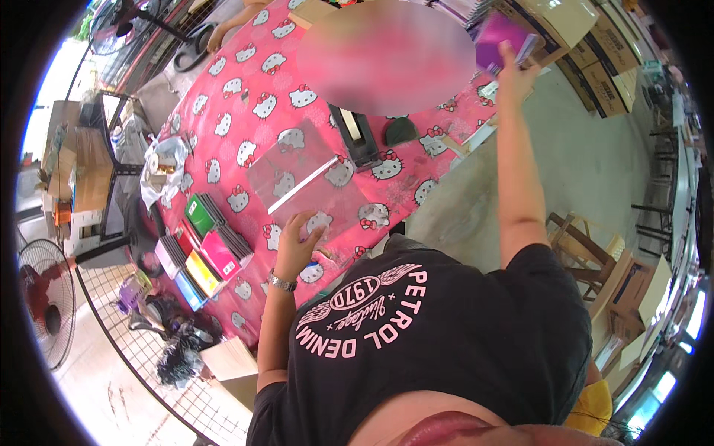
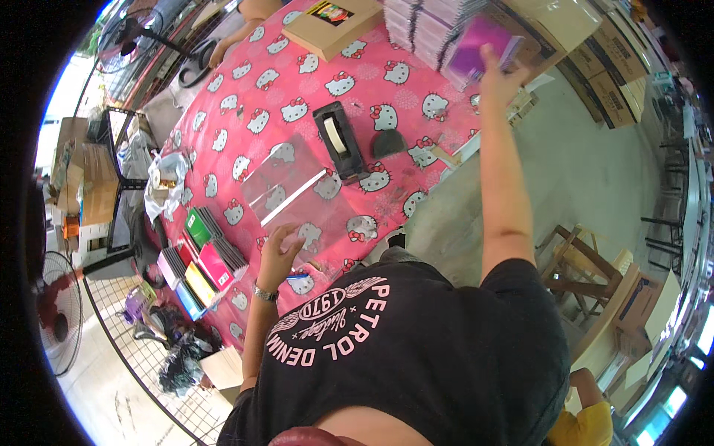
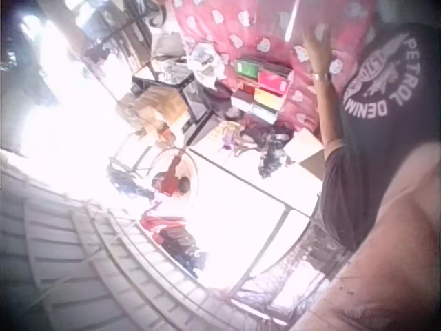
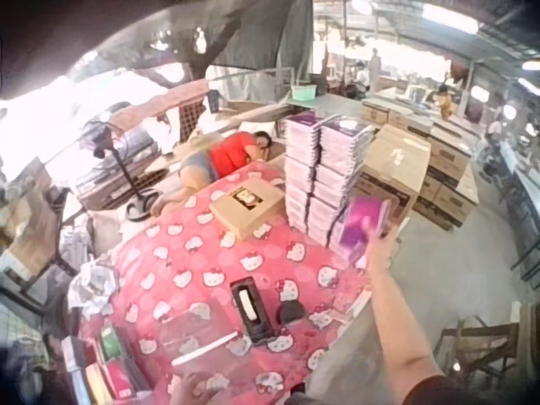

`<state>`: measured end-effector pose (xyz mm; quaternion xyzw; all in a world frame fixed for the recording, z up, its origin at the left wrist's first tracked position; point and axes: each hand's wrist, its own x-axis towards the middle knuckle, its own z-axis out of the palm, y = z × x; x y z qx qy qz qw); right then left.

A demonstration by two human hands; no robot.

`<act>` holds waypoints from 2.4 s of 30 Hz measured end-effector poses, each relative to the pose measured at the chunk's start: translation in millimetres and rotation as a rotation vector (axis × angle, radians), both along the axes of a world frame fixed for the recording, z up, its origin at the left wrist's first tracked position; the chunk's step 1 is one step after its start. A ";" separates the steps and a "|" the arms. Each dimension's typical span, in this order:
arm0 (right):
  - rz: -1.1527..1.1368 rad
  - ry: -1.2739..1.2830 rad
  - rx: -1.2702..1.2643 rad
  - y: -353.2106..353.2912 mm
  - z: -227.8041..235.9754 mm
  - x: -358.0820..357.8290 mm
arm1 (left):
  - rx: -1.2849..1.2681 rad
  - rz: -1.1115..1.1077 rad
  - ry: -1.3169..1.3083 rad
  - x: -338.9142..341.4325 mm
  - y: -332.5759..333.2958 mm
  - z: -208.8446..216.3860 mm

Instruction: The person places small notebooks into plastic bags and seals them with tape, handling them one at a time and organizing them by color.

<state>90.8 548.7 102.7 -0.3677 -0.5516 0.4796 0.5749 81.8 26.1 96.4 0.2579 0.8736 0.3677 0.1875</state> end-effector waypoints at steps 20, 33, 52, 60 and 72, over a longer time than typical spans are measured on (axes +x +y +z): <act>0.821 -0.250 0.900 -373.3 -4.8 -89.9 | 0.243 1.161 0.221 -38.3 -321.7 -15.0; 1.395 -0.842 0.515 -761.4 -90.4 -253.4 | -0.256 1.185 0.205 -208.0 -492.6 -78.7; 1.285 -0.910 0.494 -788.1 -74.3 -259.2 | 1.070 1.157 -0.308 -157.6 -500.2 -38.5; 1.825 -0.544 0.427 -764.1 -7.4 -241.8 | 1.647 0.972 -0.502 -115.8 -414.9 -33.7; 1.308 -1.170 0.736 -653.5 -104.4 -288.3 | 1.310 1.071 -0.765 -18.6 -347.5 -25.5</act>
